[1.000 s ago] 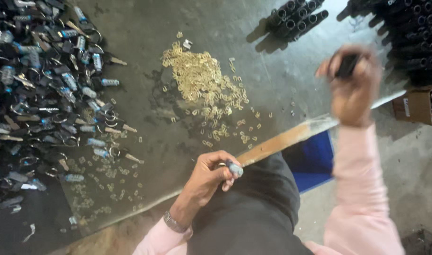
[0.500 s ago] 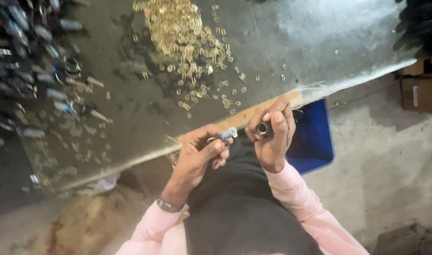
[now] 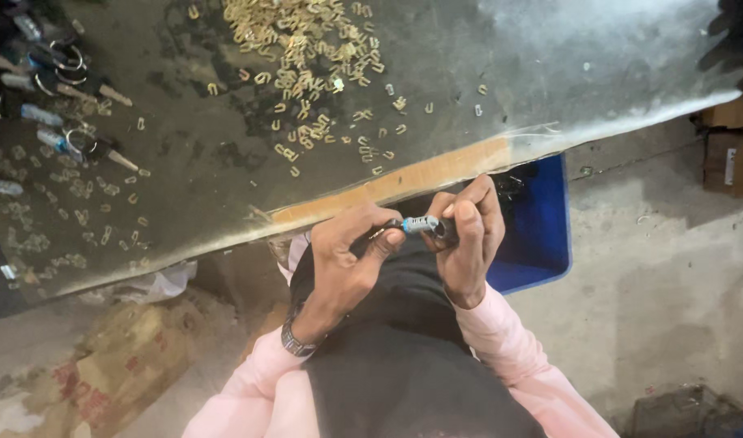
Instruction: The person sits at a workbench assembling padlock cylinders. They pick small metal key pins and springs from the table, insert them one at a time into the lock body held in the other hand, press them into place with a small dark cylindrical tool, and set finished cylinders with the pile of completed padlocks.
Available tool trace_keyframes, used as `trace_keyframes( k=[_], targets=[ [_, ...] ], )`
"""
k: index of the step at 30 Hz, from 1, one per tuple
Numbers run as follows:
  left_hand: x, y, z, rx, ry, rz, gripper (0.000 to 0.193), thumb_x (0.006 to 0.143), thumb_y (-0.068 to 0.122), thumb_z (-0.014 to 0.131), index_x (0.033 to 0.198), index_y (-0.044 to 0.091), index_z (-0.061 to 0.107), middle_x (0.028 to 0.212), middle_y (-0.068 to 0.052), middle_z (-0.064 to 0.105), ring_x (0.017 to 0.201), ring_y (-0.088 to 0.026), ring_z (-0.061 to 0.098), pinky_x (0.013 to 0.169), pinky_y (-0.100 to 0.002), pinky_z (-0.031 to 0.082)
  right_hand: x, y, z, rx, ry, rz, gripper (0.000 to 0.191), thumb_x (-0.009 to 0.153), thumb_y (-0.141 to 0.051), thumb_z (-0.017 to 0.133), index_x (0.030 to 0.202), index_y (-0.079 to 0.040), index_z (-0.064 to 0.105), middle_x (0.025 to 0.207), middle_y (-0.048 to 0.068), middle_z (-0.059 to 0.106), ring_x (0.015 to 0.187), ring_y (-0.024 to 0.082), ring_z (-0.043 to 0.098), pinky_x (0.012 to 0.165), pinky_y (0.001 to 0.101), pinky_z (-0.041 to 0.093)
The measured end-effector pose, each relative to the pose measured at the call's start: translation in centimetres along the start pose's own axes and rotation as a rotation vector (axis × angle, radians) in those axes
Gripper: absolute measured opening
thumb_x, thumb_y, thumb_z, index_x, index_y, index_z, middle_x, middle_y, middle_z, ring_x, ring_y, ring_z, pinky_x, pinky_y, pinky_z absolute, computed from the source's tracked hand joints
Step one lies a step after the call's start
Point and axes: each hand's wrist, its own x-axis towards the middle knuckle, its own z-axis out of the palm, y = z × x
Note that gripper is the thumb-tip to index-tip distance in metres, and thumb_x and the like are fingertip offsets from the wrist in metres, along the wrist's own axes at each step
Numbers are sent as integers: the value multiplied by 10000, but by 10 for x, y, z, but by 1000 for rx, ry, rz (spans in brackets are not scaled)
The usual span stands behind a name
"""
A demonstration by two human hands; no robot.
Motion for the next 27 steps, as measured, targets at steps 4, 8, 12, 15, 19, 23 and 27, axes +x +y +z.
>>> trace_keyframes(
  k=[4, 8, 12, 15, 19, 23, 27],
  targets=[
    [6, 14, 5, 186, 11, 166, 131, 881, 53, 768, 975, 19, 682, 829, -81, 638, 739, -240, 620, 678, -333, 470, -1, -2, -4, -16, 31, 13, 223, 1094, -229, 525, 977, -61, 436, 662, 95, 508, 511, 68, 317, 446, 244, 266],
    [7, 22, 5, 419, -5, 388, 164, 821, -12, 745, 955, 19, 658, 780, -82, 550, 720, -267, 562, 662, -386, 413, -5, -8, -9, -213, 38, -2, 204, 1103, -206, 497, 974, -59, 439, 701, 77, 516, 569, 66, 341, 504, 241, 287],
    [4, 15, 1, 550, -140, 559, 196, 775, 2, 723, 947, 30, 632, 857, -64, 564, 757, -241, 537, 678, -381, 407, -8, -12, -14, -602, -72, -72, 238, 1123, -191, 511, 939, -49, 459, 770, 35, 568, 678, 68, 445, 614, 242, 390],
    [6, 1, 2, 649, -237, 603, 214, 680, 58, 699, 882, 47, 631, 813, -81, 532, 733, -258, 535, 663, -391, 417, -3, -11, -16, -714, -108, 107, 263, 1086, -196, 527, 868, -54, 490, 740, -5, 546, 643, 58, 450, 571, 231, 389],
    [14, -10, -3, 602, -283, 612, 173, 807, 108, 714, 966, 54, 673, 876, -41, 585, 779, -204, 569, 682, -348, 430, 5, -9, -17, -345, -48, 624, 225, 1016, -199, 535, 831, -71, 528, 769, -24, 563, 611, 38, 413, 474, 215, 297],
    [15, 4, -8, 583, -334, 588, 145, 910, 118, 703, 1048, 76, 698, 1027, -42, 646, 990, -206, 642, 856, -365, 508, -2, -13, -27, -672, -16, 309, 260, 1045, -211, 546, 823, -75, 554, 772, -16, 496, 653, 36, 437, 509, 216, 369],
    [21, 20, -43, 537, -164, 660, 182, 856, 121, 670, 1031, 130, 718, 1144, -36, 686, 1109, -228, 653, 967, -499, 494, -10, -30, -60, -867, 8, 77, 296, 1090, -225, 521, 885, -38, 623, 910, 16, 587, 737, 94, 520, 596, 248, 408]
  ],
)
